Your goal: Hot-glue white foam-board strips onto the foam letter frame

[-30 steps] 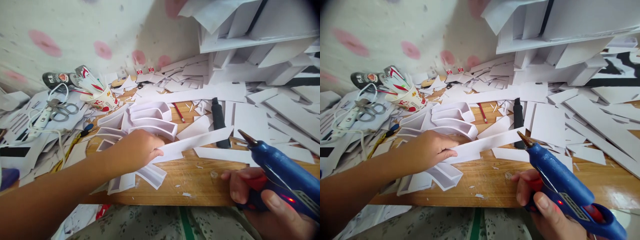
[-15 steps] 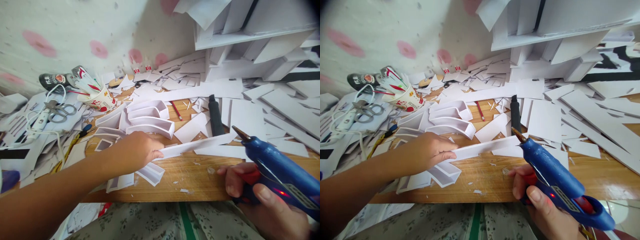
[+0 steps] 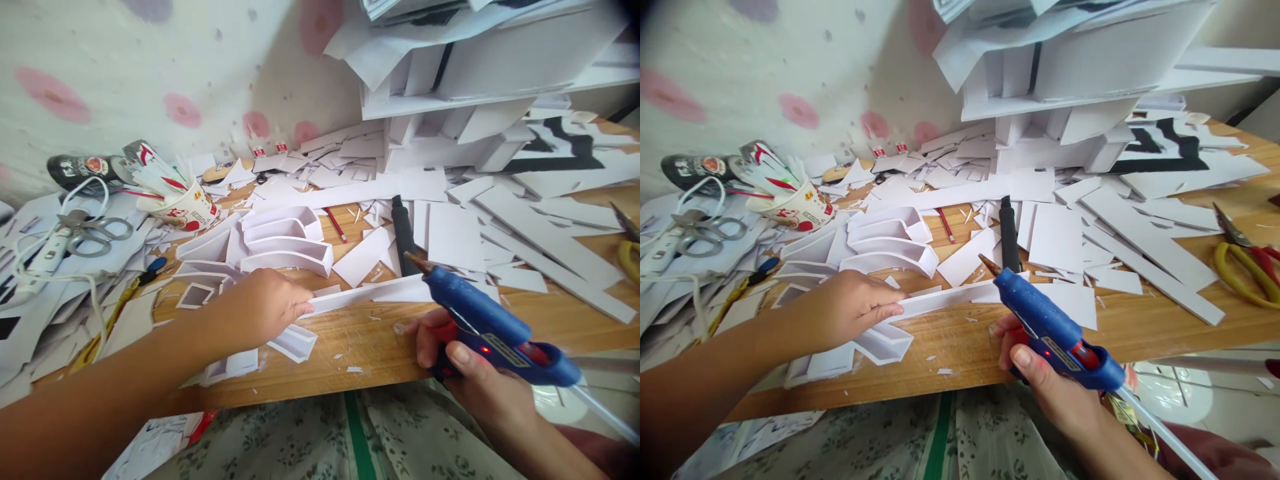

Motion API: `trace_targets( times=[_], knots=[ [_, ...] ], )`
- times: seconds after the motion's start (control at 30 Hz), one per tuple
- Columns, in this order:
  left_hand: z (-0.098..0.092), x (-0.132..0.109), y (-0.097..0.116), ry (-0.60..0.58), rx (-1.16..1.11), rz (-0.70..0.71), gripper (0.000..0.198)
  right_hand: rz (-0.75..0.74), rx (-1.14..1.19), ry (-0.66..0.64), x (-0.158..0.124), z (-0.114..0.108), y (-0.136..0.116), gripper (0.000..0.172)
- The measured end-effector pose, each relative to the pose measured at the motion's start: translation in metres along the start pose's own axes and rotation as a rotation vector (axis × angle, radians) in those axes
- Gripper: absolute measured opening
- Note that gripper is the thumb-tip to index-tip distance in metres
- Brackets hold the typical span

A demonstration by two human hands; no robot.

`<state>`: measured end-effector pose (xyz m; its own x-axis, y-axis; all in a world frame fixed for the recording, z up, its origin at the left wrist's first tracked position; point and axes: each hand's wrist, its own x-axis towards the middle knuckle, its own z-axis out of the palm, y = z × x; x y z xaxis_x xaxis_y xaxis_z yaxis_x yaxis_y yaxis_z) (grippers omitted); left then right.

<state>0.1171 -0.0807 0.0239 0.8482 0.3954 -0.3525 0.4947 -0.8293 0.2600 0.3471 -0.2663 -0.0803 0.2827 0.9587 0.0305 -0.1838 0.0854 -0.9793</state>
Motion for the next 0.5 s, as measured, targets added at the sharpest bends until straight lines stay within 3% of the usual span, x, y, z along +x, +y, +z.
trace_targets(
  times=[0.17,0.37,0.43,0.5],
  knots=[
    [-0.003,0.003,0.004,-0.004,0.041,-0.029,0.037,0.053,-0.156,0.006,-0.008,-0.011,-0.001,0.033],
    [-0.006,0.005,0.012,-0.058,0.122,-0.102,0.036,-0.189,-0.527,-0.111,-0.004,-0.008,-0.034,0.006],
    [-0.006,0.004,0.014,-0.053,0.139,-0.118,0.036,-0.235,-0.567,-0.058,-0.004,-0.012,-0.034,0.008],
    [-0.004,0.003,0.012,-0.033,0.140,-0.134,0.037,-0.247,-0.549,0.104,-0.001,-0.026,-0.028,0.015]
  ],
)
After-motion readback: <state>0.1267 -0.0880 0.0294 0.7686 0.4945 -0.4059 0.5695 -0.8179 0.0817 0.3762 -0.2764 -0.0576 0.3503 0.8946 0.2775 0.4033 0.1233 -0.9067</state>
